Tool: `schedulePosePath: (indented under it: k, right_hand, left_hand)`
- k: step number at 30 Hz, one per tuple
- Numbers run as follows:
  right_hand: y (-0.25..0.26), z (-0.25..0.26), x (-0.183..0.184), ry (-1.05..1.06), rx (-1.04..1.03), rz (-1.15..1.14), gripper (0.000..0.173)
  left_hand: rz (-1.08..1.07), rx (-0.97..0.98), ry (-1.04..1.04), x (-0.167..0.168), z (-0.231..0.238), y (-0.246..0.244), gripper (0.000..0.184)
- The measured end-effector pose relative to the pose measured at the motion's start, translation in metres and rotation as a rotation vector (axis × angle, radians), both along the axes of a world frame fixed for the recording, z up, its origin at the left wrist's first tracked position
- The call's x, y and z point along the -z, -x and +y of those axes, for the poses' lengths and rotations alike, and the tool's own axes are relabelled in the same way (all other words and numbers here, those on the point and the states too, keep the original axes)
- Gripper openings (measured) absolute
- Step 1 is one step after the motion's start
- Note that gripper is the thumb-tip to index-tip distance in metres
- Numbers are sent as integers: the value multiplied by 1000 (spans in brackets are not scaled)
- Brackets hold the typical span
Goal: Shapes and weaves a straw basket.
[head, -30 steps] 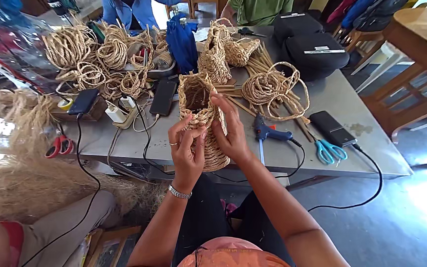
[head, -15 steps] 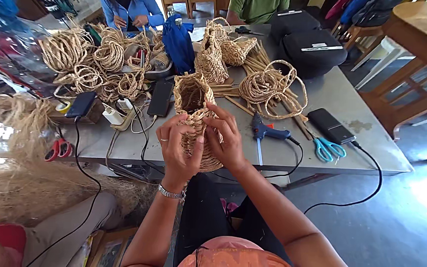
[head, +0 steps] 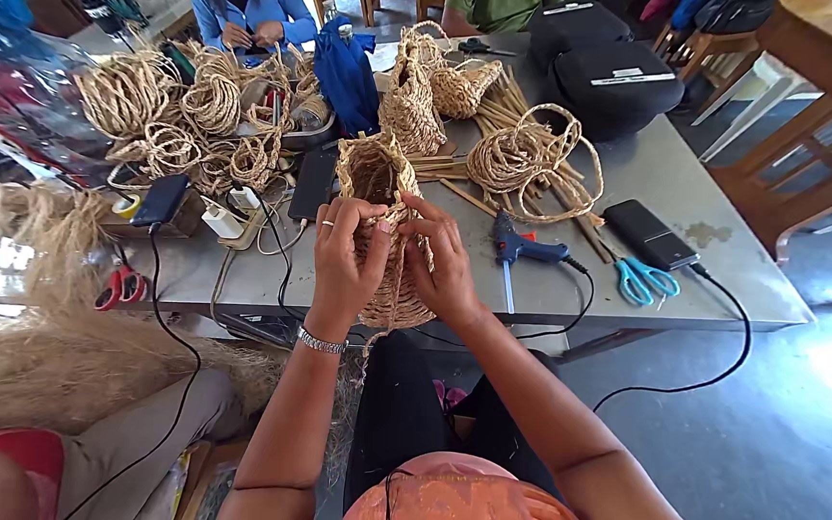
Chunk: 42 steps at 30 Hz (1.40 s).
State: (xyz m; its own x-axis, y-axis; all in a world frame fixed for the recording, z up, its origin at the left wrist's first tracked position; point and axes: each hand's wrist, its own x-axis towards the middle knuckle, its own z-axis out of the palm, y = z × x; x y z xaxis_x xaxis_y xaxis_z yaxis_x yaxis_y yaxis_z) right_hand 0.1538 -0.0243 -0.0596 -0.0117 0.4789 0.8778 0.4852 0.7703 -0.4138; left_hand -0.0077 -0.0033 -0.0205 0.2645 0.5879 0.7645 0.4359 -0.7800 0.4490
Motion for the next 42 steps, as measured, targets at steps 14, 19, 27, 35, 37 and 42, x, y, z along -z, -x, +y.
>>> schedulePosePath:
  k: [14, 19, 27, 35, 37, 42]
  right_hand:
    - [3, -7, -4, 38, -17, 8, 18]
    - [1, -11, -3, 19, -24, 8, 16]
    - [-4, -17, -8, 60, -68, 45, 24]
    - [-3, -11, 1, 12, -2, 0, 17]
    - [6, -9, 6, -1, 23, 42, 17]
    - [9, -11, 0, 50, 61, 111, 23]
  left_hand:
    - [39, 134, 112, -10, 11, 16, 21]
    - [39, 217, 120, -13, 11, 20, 19]
    - [55, 275, 149, -17, 10, 21, 19]
    - [43, 246, 165, -11, 8, 18, 19]
    - [25, 222, 154, -8, 9, 21, 21]
    - [-36, 128, 93, 10, 16, 2, 36]
